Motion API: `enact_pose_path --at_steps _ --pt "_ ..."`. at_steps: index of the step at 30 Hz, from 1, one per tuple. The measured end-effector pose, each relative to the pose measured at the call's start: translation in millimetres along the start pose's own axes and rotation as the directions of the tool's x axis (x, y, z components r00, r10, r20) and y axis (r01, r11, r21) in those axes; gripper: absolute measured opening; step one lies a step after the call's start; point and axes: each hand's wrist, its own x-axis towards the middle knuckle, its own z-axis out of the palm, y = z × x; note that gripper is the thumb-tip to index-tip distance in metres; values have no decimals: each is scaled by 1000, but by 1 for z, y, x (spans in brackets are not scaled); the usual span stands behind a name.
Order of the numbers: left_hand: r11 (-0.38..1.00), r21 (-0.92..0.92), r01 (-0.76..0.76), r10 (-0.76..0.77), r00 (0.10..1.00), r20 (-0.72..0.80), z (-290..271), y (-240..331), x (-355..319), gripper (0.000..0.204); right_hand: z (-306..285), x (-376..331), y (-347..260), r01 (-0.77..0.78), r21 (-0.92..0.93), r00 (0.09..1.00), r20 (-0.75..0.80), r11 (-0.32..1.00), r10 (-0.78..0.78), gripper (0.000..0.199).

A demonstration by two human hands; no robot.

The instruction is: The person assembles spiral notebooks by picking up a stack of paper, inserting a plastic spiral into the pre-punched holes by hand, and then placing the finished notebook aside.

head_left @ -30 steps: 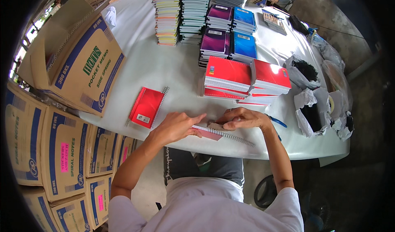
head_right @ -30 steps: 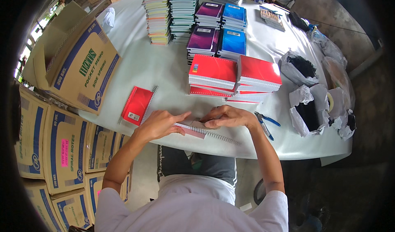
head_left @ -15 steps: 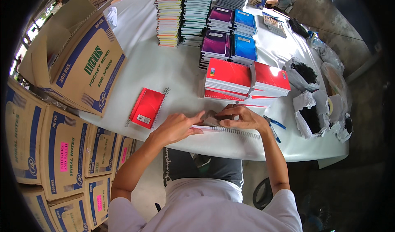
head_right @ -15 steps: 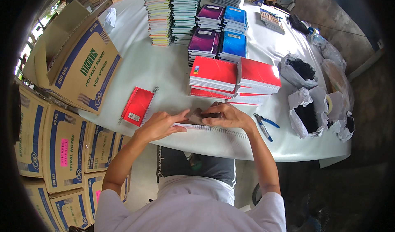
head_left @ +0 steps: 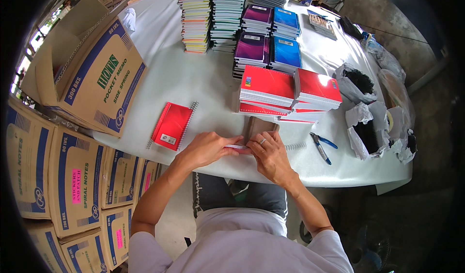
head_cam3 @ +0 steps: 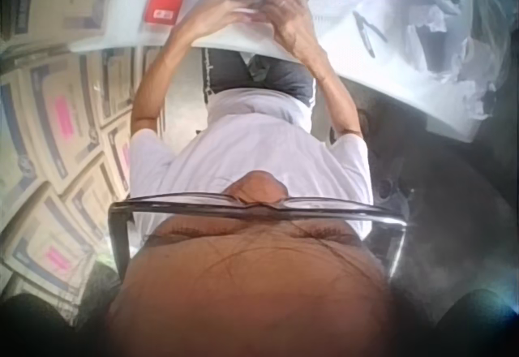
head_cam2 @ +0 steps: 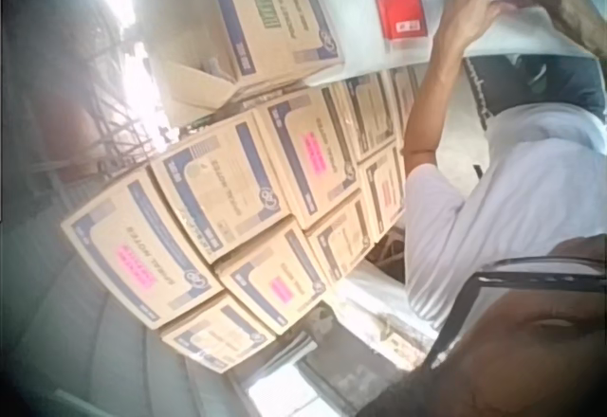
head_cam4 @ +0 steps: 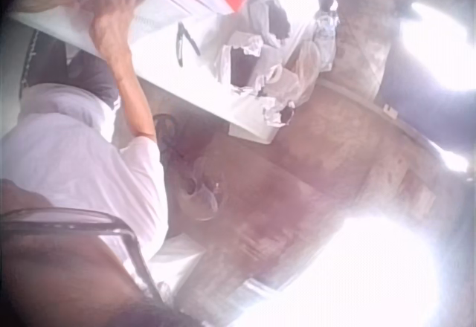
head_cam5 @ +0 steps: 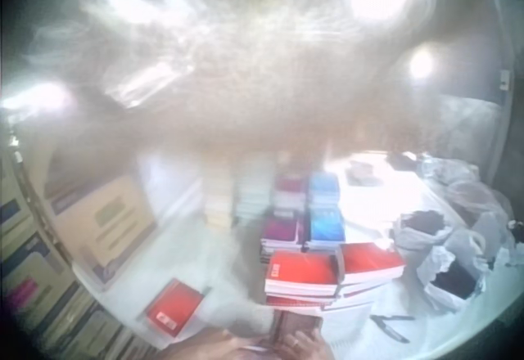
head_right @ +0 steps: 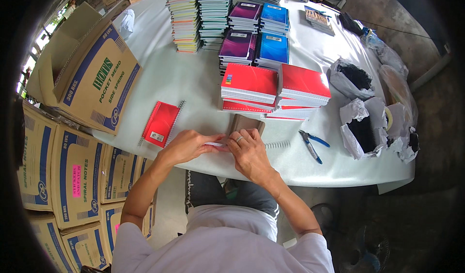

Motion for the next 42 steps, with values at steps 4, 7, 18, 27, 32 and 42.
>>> enact_pose_path --at_steps 4,7,18,27,32,42 --pt "997 49 53 -55 998 37 -5 6 -1 49 -7 7 -9 -56 -91 996 -74 994 49 21" --pt "980 171 106 -118 991 59 -13 20 0 51 4 -9 -1 -78 -113 996 -43 991 73 25" --pt "985 156 76 -68 996 -55 6 24 1 49 12 -16 -12 -212 -44 973 -105 976 206 29" --pt "987 104 123 -121 992 -24 8 35 6 46 13 -16 -19 -199 -25 966 -174 980 192 26" --pt "987 131 94 -86 994 -63 11 41 0 50 16 -22 -23 -201 -19 965 -174 979 194 24" --pt "971 202 -129 93 980 178 6 13 -12 56 -13 -14 62 -193 44 964 195 980 181 35"
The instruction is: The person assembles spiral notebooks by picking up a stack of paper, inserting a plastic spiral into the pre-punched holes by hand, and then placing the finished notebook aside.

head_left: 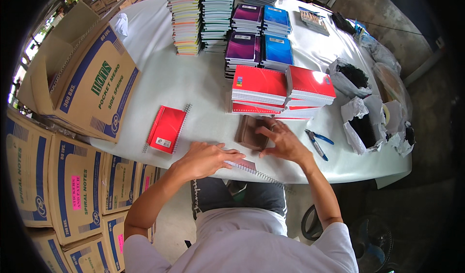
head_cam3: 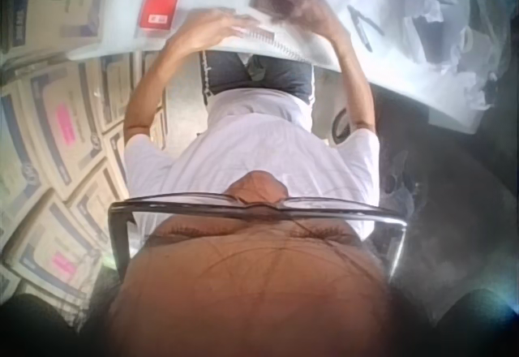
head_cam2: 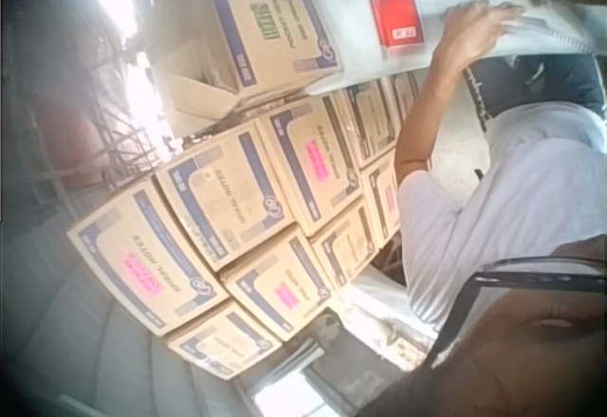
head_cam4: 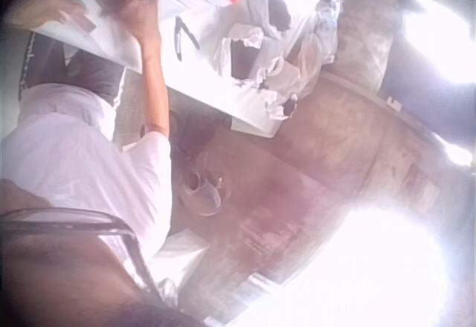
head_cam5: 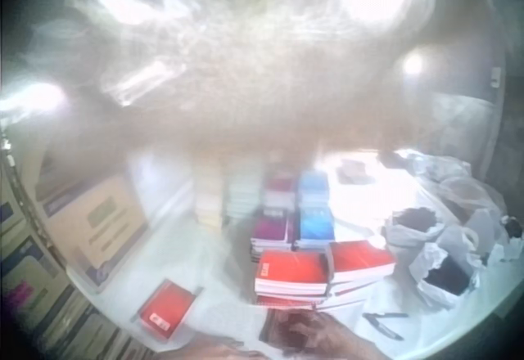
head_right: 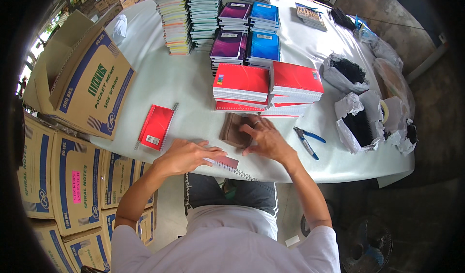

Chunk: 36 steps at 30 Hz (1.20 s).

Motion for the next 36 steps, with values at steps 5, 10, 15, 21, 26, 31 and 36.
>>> enact_pose_path --at_steps 5,10,15,21,26,31,36 --pt "984 -138 112 -143 959 -245 -2 6 1 78 -35 9 10 -95 594 977 209 799 -39 50" --pt "913 -359 194 -296 920 -257 -9 9 9 91 -32 5 9 -292 625 864 497 724 -80 48" --pt "971 -238 5 -123 866 -485 11 0 10 87 -34 0 8 -207 854 922 334 478 -197 48" --pt "974 -227 14 -135 836 -532 12 3 7 89 -30 2 1 -194 888 932 300 416 -206 45" --pt "933 -350 82 -248 852 -461 9 9 6 97 -27 5 3 -227 931 941 285 286 -180 45" --pt "925 -376 59 -249 841 -480 15 0 9 107 -22 15 2 -234 800 924 359 553 -129 43" --pt "788 -616 0 -359 813 -459 25 -6 15 118 -31 26 -8 -294 740 887 447 605 -116 48"
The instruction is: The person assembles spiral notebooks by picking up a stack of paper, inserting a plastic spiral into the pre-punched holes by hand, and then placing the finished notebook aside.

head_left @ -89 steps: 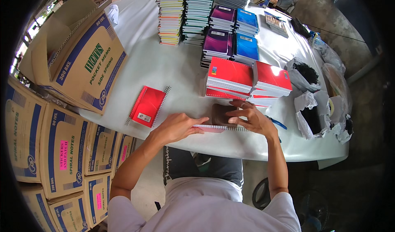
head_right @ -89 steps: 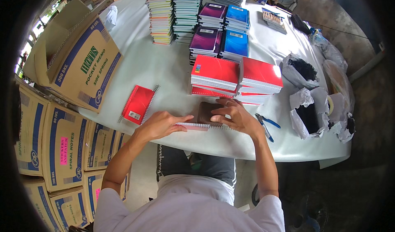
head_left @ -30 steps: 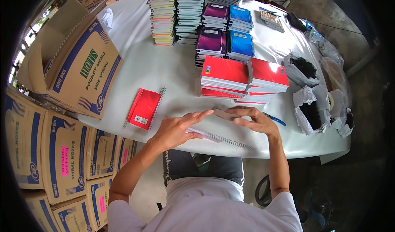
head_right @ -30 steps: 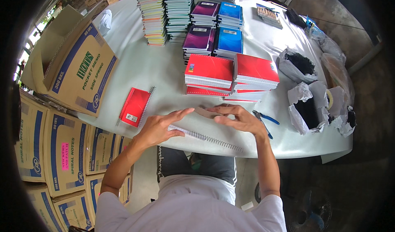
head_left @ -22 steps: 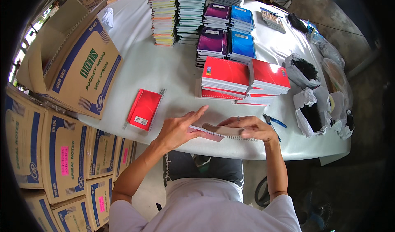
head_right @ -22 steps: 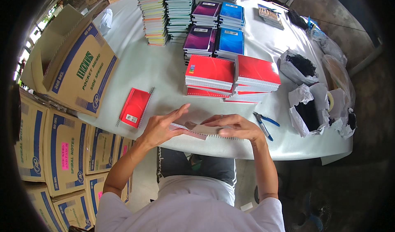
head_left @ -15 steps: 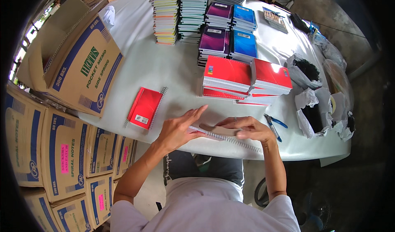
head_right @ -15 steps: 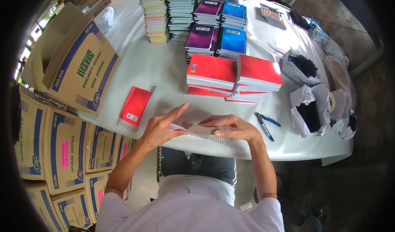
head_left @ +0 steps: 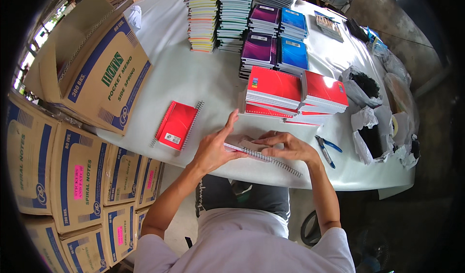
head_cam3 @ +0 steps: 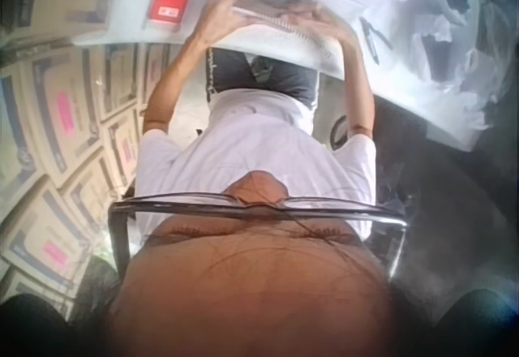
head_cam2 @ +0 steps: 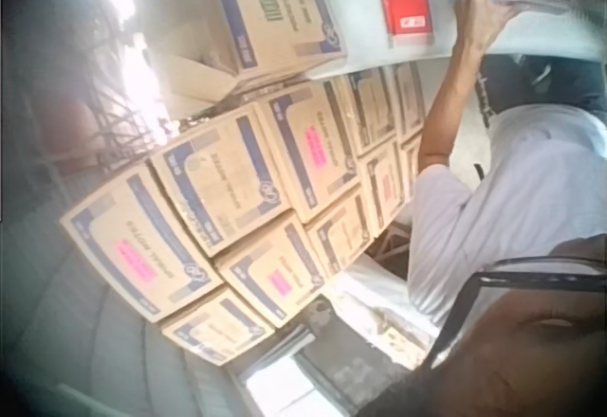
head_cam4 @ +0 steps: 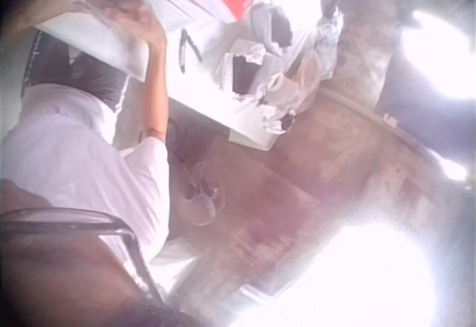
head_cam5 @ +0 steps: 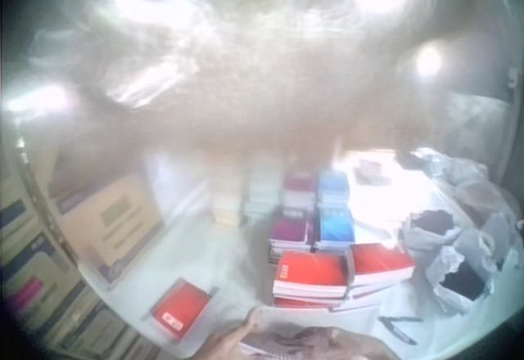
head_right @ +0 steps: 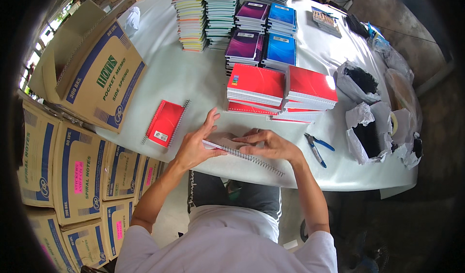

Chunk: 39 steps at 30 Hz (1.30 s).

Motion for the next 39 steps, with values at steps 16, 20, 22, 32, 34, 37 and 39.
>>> enact_pose_path --at_steps 16,20,22,32,34,37,39 --pt "974 -221 56 -99 977 -188 20 -20 -1 124 1 19 3 45 -5 999 -15 999 -45 47" --pt "956 -285 65 -129 969 -209 24 -23 -2 125 3 29 0 43 -101 999 2 994 -43 47" --pt "964 -253 79 -136 967 -216 23 -22 -2 127 1 23 -1 121 74 992 -49 990 -118 47" --pt "891 -439 120 -212 963 -168 27 -47 -6 134 7 47 -3 91 -144 996 16 985 -89 50" --pt "901 -408 145 -230 959 -168 26 -44 -4 134 4 48 0 95 -160 995 18 982 -94 52" --pt "851 -501 154 -260 954 -149 24 -47 -6 132 15 50 -16 202 -89 976 100 975 -193 50" --pt "851 -497 169 -260 958 -120 25 -46 -6 128 6 54 -15 142 -187 985 125 972 -120 51"
